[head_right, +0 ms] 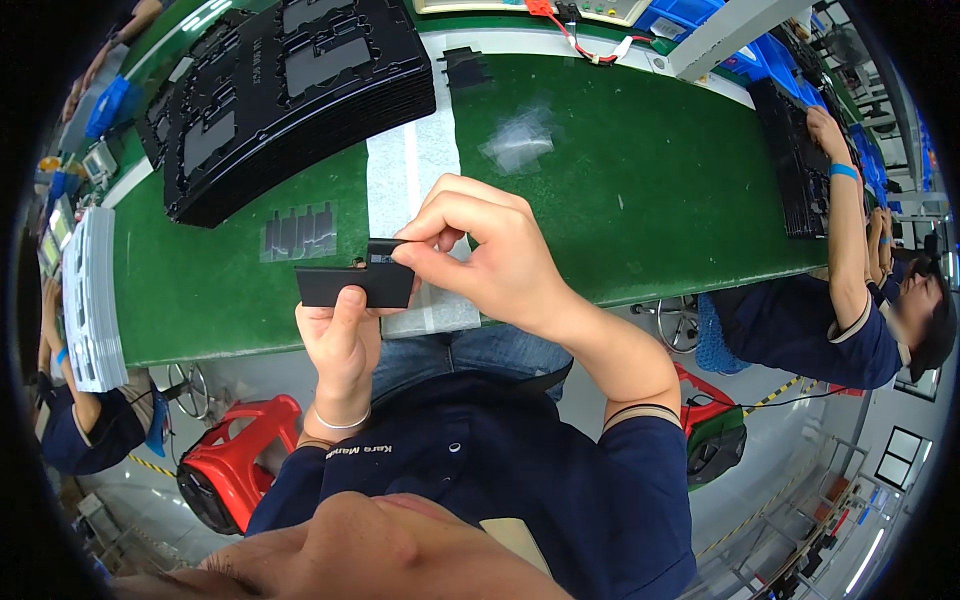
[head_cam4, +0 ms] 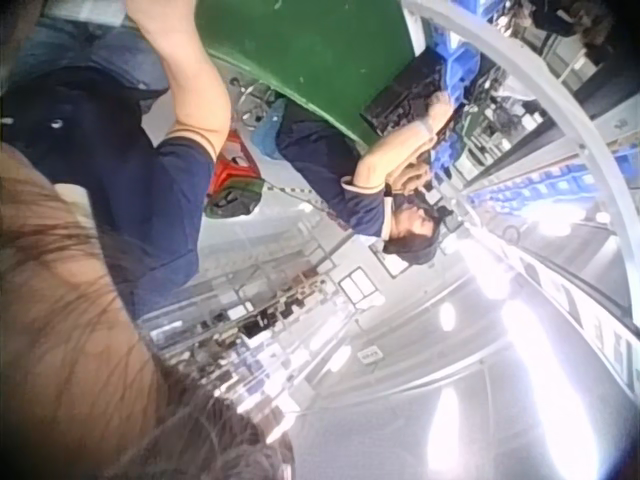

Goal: The recorder is assembling black plastic housing components by applying adhesive strips and joining the parts.

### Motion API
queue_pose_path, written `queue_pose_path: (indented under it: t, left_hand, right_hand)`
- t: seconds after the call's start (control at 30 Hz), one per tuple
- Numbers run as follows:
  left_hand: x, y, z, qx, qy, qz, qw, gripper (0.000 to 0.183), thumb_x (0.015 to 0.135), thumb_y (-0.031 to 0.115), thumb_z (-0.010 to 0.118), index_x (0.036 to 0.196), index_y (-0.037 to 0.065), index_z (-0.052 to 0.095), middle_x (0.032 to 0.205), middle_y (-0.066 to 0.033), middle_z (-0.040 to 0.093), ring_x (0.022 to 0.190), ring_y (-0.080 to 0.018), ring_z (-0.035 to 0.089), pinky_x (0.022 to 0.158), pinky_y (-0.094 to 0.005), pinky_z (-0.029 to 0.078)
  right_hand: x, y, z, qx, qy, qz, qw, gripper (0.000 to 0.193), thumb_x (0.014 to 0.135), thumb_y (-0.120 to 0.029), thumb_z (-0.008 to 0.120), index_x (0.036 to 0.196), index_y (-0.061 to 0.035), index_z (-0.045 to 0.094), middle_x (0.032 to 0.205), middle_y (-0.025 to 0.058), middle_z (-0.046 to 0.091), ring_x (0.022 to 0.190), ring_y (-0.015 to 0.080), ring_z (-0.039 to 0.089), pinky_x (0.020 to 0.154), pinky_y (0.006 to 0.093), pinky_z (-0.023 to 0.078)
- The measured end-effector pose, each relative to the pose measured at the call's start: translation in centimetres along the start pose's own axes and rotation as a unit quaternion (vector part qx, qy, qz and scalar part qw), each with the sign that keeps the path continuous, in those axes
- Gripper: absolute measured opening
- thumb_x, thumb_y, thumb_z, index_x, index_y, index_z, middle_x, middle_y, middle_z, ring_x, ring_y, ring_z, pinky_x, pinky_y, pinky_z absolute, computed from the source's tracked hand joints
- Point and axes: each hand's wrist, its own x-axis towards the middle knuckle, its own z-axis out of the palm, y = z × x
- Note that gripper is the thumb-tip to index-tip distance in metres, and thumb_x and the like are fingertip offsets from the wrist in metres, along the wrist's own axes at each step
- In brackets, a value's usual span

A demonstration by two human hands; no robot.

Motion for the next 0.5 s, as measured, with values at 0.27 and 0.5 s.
queue_pose_path:
  t: [0.27, 0.5]
  left_hand:
    - [0.8, 1.3, 0.7, -0.09, -0.026, -0.025, 0.995, 0.03, 0.092, 0.019, 0.054, 0.101, -0.009, 0.058, 0.096, -0.0217, 0.063, 0.082, -0.0299, 0.066, 0.069, -0.0366, 0.058]
    - [0.6, 1.4, 0.5, -0.1, -0.017, -0.056, 0.993, 0.033, 0.092, 0.021, 0.053, 0.104, -0.01, 0.056, 0.097, -0.0224, 0.063, 0.083, -0.0323, 0.066, 0.069, -0.0362, 0.058]
  right_hand:
    - [0.9, 0.3, -0.5, 0.213, -0.072, 0.138, 0.965, 0.021, 0.089, -0.014, 0.052, 0.085, 0.0026, 0.064, 0.083, 0.0064, 0.059, 0.074, 0.0106, 0.051, 0.067, 0.0237, 0.041]
    - [0.5, 0.8, 0.2, 0.113, -0.049, 0.087, 0.989, 0.011, 0.084, -0.008, 0.059, 0.082, 0.0024, 0.063, 0.082, 0.0063, 0.059, 0.072, 0.0106, 0.051, 0.064, 0.0227, 0.041]
